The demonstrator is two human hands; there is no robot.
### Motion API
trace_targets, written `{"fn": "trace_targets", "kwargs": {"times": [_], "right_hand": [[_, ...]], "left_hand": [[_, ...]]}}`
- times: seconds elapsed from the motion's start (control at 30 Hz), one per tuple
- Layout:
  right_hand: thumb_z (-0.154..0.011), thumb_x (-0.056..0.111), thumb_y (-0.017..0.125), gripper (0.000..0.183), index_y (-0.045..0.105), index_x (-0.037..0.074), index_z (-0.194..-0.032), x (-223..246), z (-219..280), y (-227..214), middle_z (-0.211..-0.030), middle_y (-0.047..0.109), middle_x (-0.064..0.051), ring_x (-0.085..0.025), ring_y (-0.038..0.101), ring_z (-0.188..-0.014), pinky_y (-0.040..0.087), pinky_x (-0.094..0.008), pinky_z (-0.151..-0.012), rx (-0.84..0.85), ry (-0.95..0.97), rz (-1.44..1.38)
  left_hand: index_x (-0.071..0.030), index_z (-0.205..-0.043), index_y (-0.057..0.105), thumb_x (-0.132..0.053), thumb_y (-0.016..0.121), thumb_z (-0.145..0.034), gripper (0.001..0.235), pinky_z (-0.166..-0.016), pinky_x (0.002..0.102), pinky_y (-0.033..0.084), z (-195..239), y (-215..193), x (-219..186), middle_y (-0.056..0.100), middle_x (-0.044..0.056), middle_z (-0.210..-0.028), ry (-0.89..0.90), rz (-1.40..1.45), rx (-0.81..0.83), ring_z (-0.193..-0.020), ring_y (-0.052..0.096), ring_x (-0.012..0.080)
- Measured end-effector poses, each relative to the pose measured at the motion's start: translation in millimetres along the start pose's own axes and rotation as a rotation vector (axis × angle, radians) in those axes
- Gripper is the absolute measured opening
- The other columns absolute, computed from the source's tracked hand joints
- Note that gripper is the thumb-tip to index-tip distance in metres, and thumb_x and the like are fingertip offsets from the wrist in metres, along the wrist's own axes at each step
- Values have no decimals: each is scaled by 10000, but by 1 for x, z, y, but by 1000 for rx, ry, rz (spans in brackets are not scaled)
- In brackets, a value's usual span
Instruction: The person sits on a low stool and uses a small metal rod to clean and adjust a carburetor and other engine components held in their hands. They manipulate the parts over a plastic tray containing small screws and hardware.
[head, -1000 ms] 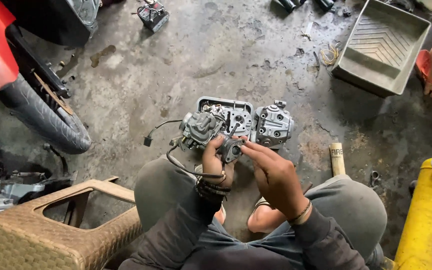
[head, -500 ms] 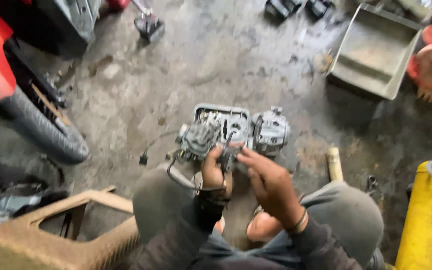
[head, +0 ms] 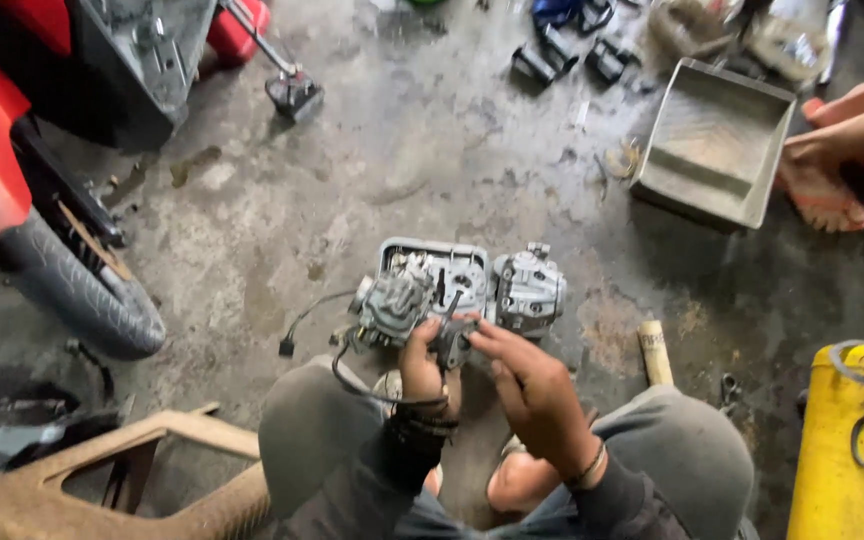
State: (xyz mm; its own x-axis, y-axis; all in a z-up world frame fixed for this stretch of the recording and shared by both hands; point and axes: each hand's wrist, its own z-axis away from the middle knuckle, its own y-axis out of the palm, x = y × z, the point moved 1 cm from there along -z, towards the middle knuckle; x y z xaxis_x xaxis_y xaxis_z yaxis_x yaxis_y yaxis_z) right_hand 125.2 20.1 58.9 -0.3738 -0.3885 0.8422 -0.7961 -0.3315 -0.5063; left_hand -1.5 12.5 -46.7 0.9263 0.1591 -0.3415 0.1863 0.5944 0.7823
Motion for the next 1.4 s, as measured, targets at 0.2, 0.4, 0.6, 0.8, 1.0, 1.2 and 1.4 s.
{"fn": "trace_targets", "kwargs": {"times": [0.2,0.4,0.6,0.8,1.0,1.2,1.4], "right_hand": [[-956,-33,479,390,723,59,-1246,4,-2,13,-1252,724,-193,-360,702,-1113,575,-409,-913,-144,-117,96],[-1004,8,477,353,727,82,-1241,-7,-5,31,-1168,761,-140,-291,727,-1066,598,-358,-870,-213,-109,112],[-969,34,475,394,708,91,-1281,-4,-1,16,-1270,720,-172,-344,681,-1156,571,-415,-925,-137,-9,-59],[-947,30,471,417,697,79,-1294,-6,1,16,-1320,688,-205,-390,651,-1181,559,-459,-935,-89,1,-84],[-971,27,456,405,708,77,-1284,-5,1,23,-1283,710,-193,-367,673,-1151,567,-423,-925,-118,-8,-44],[-986,3,460,389,709,73,-1276,-11,-11,20,-1164,755,-178,-343,713,-1083,586,-415,-894,-162,13,7],[-942,-14,495,419,704,95,-1289,-12,7,3,-1160,767,-122,-312,720,-1086,569,-414,-892,-208,63,-23]], "left_hand": [[117,-854,637,-113,647,-892,233,-666,396,612,11,31,-14,669,301,-853,70,63,-79,-774,673,329],[131,-853,642,-62,653,-881,196,-662,496,615,7,26,-10,651,298,-828,210,54,-151,-764,688,403],[69,-1077,634,3,589,-901,193,-719,540,613,17,29,4,635,407,-886,268,36,-2,-866,683,513],[75,-926,606,-57,607,-921,131,-693,399,609,13,27,-9,656,364,-917,185,79,18,-851,679,429],[122,-958,613,-58,594,-917,185,-740,430,613,20,28,-17,654,395,-954,151,50,35,-893,674,426],[122,-967,664,-12,634,-875,166,-767,530,605,14,16,9,664,367,-869,253,58,-10,-856,695,443],[133,-933,645,-62,602,-888,205,-797,531,591,26,32,-3,661,386,-917,240,14,154,-923,675,498]]}}
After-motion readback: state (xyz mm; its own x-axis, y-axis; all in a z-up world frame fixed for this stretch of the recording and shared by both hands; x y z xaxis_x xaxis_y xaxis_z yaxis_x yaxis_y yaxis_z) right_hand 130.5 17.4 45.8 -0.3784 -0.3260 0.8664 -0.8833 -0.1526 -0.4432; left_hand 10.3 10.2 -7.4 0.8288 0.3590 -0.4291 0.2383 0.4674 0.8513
